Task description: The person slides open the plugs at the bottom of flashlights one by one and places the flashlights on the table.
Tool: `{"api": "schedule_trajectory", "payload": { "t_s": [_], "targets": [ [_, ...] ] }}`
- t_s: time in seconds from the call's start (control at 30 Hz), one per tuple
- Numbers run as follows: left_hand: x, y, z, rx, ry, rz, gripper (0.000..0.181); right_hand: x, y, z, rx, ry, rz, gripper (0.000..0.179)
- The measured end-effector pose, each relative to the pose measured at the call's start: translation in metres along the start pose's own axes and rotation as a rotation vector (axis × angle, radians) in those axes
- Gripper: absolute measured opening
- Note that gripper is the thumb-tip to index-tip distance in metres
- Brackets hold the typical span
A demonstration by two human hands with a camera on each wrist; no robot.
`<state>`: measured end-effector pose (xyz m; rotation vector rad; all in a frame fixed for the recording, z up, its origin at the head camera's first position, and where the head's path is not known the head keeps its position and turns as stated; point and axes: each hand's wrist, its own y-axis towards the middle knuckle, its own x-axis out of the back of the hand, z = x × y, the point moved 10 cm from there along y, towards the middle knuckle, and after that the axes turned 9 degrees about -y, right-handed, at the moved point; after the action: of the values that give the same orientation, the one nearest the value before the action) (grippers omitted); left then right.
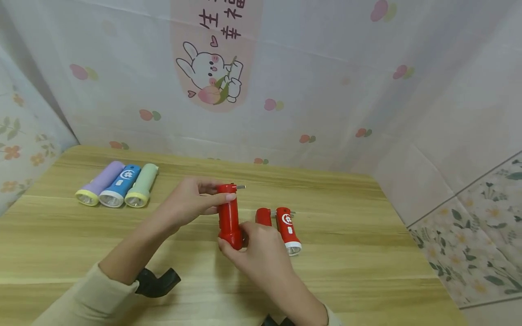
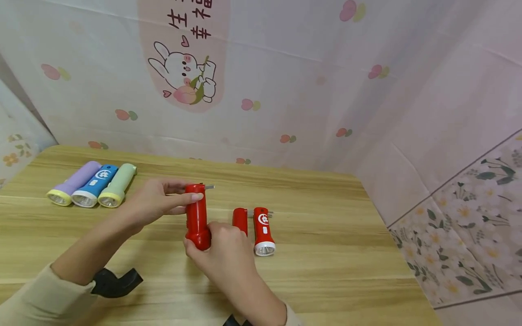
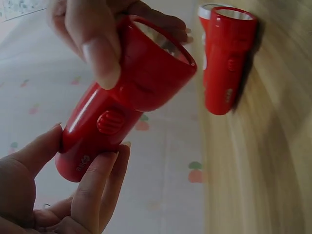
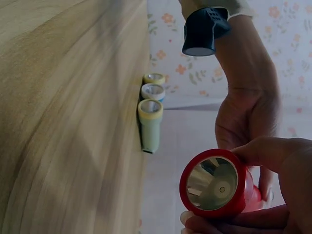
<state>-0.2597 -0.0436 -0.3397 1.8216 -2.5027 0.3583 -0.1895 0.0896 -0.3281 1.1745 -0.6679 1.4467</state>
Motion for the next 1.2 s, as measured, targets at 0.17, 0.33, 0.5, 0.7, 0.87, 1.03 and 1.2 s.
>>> {"api": "schedule_trajectory", "payload": {
  "t_s": [0.17,0.33,0.5,0.7,0.87,1.03,1.2],
  "targets": [
    [-0.006,0.009,0.019,0.052,-0.052,0.031,0.052,-0.007,-0.002,0.000,-0.004,-0.030,0.036,0.029],
    [-0.014,0.018,0.034,0.101,-0.087,0.049,0.050,-0.014,-0.004,-0.003,-0.036,-0.087,0.068,0.042],
    [-0.019,0.024,0.044,0.137,-0.064,0.051,0.046,-0.017,-0.004,-0.003,-0.039,-0.192,0.046,0.044],
    [-0.023,0.033,0.053,0.163,-0.006,0.047,0.051,-0.024,0.000,-0.004,-0.056,-0.240,0.061,0.039],
    [-0.026,0.039,0.060,0.183,0.015,0.059,0.053,-0.031,0.002,-0.009,-0.078,-0.271,0.087,0.038],
    [-0.029,0.046,0.068,0.208,0.004,0.050,0.052,-0.037,0.003,-0.013,-0.097,-0.303,0.114,0.042],
    [-0.033,0.050,0.072,0.216,0.005,0.050,0.051,-0.041,0.003,-0.016,-0.113,-0.326,0.126,0.044]
  ]
}}
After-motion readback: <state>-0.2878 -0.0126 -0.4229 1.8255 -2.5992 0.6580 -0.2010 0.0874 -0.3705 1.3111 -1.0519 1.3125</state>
